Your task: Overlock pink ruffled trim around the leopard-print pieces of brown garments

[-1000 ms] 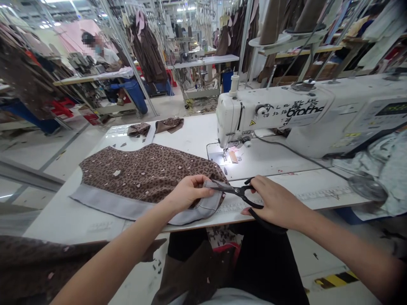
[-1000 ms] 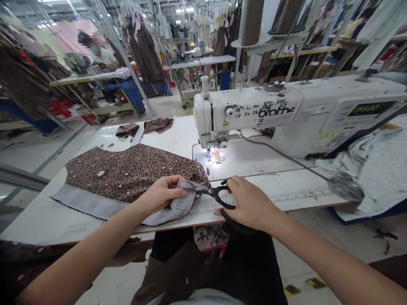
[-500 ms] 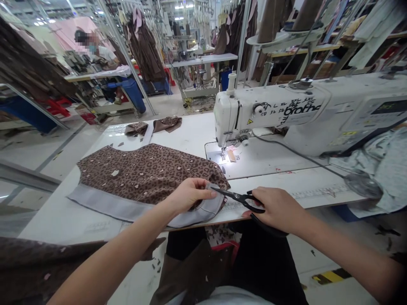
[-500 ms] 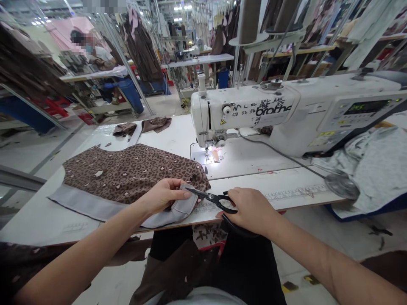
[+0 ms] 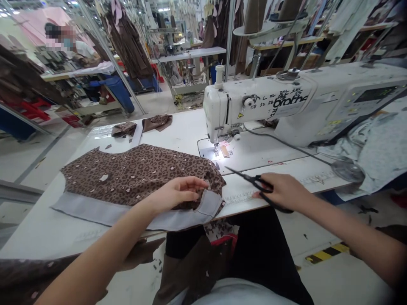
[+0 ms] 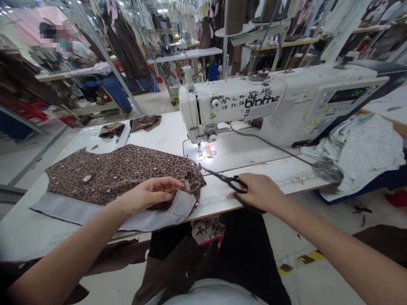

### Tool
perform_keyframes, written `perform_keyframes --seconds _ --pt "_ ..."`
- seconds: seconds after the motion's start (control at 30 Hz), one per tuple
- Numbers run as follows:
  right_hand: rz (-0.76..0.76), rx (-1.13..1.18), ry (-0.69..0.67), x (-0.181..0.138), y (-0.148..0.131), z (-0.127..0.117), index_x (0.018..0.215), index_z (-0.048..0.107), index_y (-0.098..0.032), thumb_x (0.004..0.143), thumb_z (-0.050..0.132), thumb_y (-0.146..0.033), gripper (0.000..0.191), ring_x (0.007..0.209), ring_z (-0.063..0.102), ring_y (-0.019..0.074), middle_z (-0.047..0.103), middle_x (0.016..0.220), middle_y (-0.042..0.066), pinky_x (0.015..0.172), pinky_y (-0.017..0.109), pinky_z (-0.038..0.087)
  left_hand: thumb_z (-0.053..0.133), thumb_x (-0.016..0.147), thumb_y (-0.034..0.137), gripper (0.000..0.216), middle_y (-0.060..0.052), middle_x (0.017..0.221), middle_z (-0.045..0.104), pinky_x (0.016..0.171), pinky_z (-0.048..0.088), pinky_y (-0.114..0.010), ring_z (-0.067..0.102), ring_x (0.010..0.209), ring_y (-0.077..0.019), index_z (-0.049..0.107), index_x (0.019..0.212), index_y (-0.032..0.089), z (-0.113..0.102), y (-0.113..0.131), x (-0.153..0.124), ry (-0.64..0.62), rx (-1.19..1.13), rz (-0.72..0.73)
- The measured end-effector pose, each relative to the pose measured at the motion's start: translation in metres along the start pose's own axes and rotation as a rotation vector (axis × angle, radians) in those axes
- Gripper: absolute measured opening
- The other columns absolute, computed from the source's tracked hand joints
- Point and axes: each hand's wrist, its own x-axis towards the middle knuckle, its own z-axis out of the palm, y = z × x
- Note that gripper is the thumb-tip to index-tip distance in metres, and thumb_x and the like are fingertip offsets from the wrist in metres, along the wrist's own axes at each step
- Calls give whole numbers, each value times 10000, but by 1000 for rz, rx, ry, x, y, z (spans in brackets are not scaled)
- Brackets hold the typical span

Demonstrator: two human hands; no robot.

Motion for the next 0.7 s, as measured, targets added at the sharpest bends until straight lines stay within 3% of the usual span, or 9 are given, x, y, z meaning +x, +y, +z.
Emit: perform_keyframes --seconds 0.17,0.27,0.33,0.4,0.47,0.57,0.7 --pt "255 -97 91 11 63 -12 809 547 -102 744 458 -589 499 736 541 211 573 797 124 581 288 360 591 731 230 346 -46 882 581 659 425 -225 541 748 -125 527 1064 158 -10 -2 -8 33 150 29" --pt "261 -190 282 12 68 -18 967 551 16 812 414 -488 544 940 512 291 540 944 225 734 347 375 559 745 239 261 -25 791 569 624 410 -225 517 683 -122 545 991 155 -6 -9 -3 193 421 151" --pt "151 -153 443 11 45 -17 1014 549 2 831 441 -394 449 1013 477 297 524 1015 222 830 367 367 535 757 231 205 -18 774 555 644 398 -231 502 691 -125 566 949 166 -3 -14 1 333 649 304" --pt "-5 52 476 10 5 -10 986 571 -84 836 458 -318 300 969 500 247 552 991 151 837 357 393 518 771 226 199 -11 751 532 631 381 -229 483 676 -122 569 957 175 0 -18 5 425 801 415" --pt "-85 359 327 11 -40 4 934 583 -146 836 477 -335 238 831 541 193 584 888 80 711 307 442 506 788 231 219 -7 739 513 603 371 -221 471 661 -118 553 996 182 4 -20 6 439 792 431" --pt "-79 731 134 19 -94 28 787 592 -163 783 547 -427 267 640 515 137 572 722 13 553 242 403 511 800 245 224 -17 795 510 648 391 -214 484 731 -123 539 1014 185 8 -17 1 392 575 388" --pt "-61 1195 -14 27 -117 46 669 551 -145 743 598 -401 271 542 436 95 482 590 -27 497 210 339 525 781 204 278 -30 846 481 675 404 -209 478 781 -125 520 1058 179 6 -10 -13 248 358 371"
